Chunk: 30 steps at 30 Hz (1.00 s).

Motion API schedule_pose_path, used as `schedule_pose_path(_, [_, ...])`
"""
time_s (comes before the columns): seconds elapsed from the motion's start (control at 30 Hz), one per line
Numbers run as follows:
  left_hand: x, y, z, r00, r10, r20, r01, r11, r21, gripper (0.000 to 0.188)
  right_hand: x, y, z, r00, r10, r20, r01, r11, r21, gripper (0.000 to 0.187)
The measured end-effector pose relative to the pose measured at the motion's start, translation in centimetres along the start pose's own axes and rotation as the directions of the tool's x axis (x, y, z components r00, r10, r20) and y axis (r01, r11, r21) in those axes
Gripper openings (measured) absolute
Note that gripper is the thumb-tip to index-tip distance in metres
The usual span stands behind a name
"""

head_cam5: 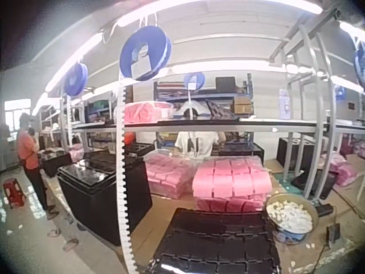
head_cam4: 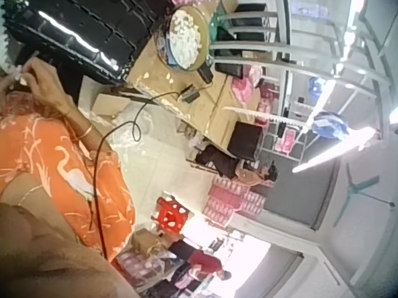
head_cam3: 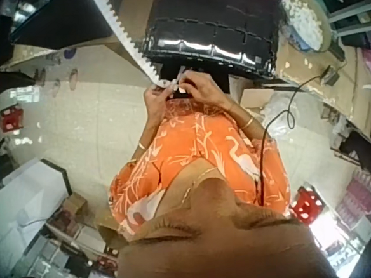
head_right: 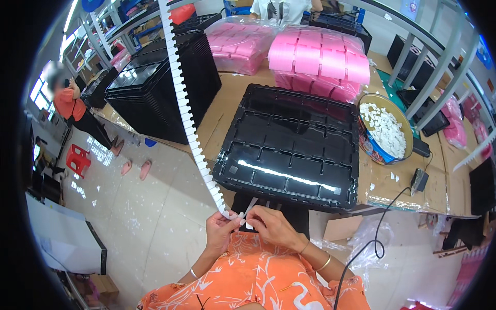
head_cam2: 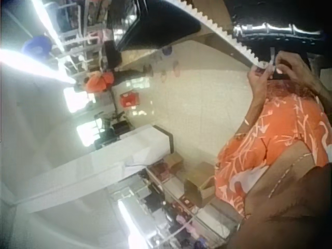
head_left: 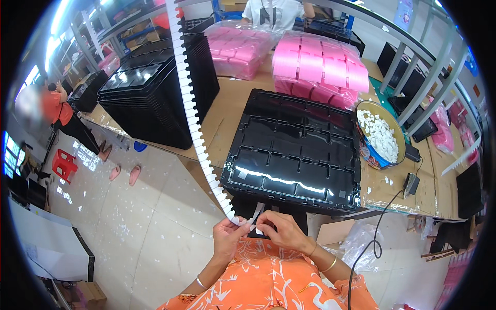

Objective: The person assembles plastic components by hand, inserting cross-shaped dividers into black plastic trays and then applying white plastic strips to them.

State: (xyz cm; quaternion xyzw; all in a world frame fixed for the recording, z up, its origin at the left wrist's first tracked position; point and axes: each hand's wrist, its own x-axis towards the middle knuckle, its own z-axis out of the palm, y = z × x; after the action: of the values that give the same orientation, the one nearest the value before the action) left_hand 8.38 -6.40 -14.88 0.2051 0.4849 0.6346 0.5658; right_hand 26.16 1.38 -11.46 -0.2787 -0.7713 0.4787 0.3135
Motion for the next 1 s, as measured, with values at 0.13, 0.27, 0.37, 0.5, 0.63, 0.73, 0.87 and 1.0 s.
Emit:
schedule_pose_path(0.13, [-0.4, 0.6, 0.2, 0.999, 0.018, 0.027, -0.019, 0.998, 0.060, 0.016, 0.9, 0.2, 0.3, 1.000, -0.020, -0.004, 0.020, 0.999, -0.046, 0.010])
schedule_pose_path(0.27, [-0.2, 0.5, 0.0, 0.997, 0.045, 0.056, -0.050, 0.994, 0.096, 0.013, 1.3, 0.5, 0.4, 0.999, -0.035, -0.011, 0.034, 0.998, -0.057, 0.013])
schedule_pose_path(0.37, [0.1, 0.8, 0.2, 0.995, 0.045, 0.089, -0.056, 0.991, 0.123, 0.012, 1.4, 0.6, 0.1, 0.998, -0.059, 0.022, 0.062, 0.992, -0.112, 0.015])
schedule_pose_path(0.5, [0.5, 0.8, -0.3, 0.994, 0.027, 0.106, -0.046, 0.982, 0.183, 0.010, 0.9, 0.5, 0.4, 0.990, -0.141, -0.006, 0.135, 0.960, -0.244, 0.013])
schedule_pose_path(0.63, [1.4, 0.0, -0.5, 0.985, -0.173, 0.007, 0.168, 0.939, -0.302, 0.011, 0.3, -2.3, -0.1, 0.961, -0.270, 0.066, 0.275, 0.890, -0.364, 0.015])
schedule_pose_path(0.73, [3.0, -1.8, -2.9, 0.960, -0.250, -0.122, 0.189, 0.908, -0.374, 0.012, 1.0, -5.5, -4.4, 0.973, -0.231, -0.006, 0.213, 0.906, -0.366, 0.018])
schedule_pose_path(0.87, [5.0, -6.8, -8.6, 0.984, 0.071, -0.167, -0.025, 0.965, 0.260, 0.007, 4.0, -6.5, -14.3, 0.906, -0.279, -0.319, 0.084, 0.856, -0.510, 0.009])
schedule_pose_path(1.0, [5.8, -9.6, -13.7, 0.947, 0.288, -0.144, -0.137, 0.764, 0.631, 0.016, 6.3, -1.9, -23.4, 0.882, -0.110, -0.457, -0.186, 0.812, -0.554, 0.008])
